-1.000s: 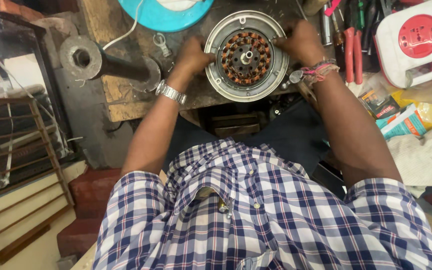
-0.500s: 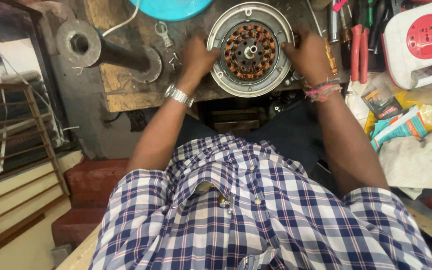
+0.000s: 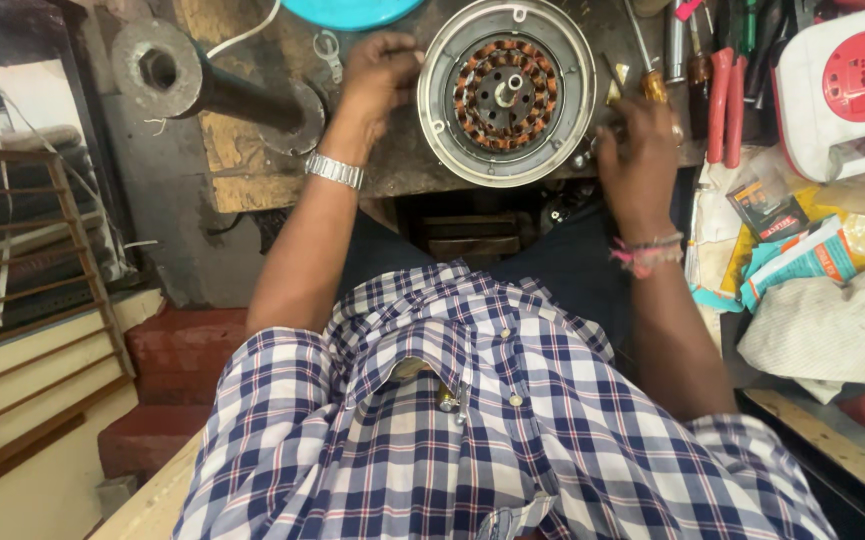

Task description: The person works on a disassembled electrical motor stator on a cluttered workbench. They use a hammer to tap the copper windings, then wipe the stator with a cloth, and continue adjusting the windings by hand.

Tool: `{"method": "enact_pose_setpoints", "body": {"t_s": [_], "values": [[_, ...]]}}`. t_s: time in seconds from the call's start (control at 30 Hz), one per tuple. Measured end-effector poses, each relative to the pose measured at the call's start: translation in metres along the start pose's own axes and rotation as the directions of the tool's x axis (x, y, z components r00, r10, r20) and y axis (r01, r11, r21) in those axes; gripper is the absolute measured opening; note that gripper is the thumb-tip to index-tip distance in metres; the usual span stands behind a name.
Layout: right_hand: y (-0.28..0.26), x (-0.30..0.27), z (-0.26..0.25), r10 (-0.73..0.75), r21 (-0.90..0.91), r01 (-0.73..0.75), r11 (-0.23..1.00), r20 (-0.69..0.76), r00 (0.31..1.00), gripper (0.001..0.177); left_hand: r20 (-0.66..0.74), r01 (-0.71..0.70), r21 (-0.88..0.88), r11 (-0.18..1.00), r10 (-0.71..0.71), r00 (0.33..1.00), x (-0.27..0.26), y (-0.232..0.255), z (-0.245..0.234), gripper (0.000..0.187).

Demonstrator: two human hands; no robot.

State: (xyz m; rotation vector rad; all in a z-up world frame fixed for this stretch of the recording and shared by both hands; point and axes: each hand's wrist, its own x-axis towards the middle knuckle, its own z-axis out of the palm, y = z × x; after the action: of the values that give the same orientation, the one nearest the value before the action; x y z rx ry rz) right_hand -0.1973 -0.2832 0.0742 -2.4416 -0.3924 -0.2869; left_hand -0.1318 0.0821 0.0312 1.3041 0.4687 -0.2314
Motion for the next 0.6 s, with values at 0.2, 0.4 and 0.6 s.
{"method": "enact_pose_setpoints", "body": {"t_s": [0.2, 0.4, 0.6], "values": [[-0.025, -0.045, -0.019, 0.019, -0.108, -0.021, 0.994, -0.018, 1.0, 0.035, 0.029, -0.195, -0.346, 0.918, 0.218, 0.976, 0.009, -0.029, -0.004, 0.037], [-0.036, -0.066, -0.023, 0.022, -0.111, -0.028, 0.993, -0.057, 0.998, 0.038, -0.179, -0.01, 0.173, 0.985, 0.042, 0.983, -0.048, -0.033, 0.008, 0.035], [-0.074, -0.055, 0.001, -0.311, -0.072, 0.315, 0.946, 0.064, 0.948, 0.036, 0.589, -0.666, 0.729, -0.158, 0.641, 0.492, -0.117, -0.013, 0.022, 0.044]]}}
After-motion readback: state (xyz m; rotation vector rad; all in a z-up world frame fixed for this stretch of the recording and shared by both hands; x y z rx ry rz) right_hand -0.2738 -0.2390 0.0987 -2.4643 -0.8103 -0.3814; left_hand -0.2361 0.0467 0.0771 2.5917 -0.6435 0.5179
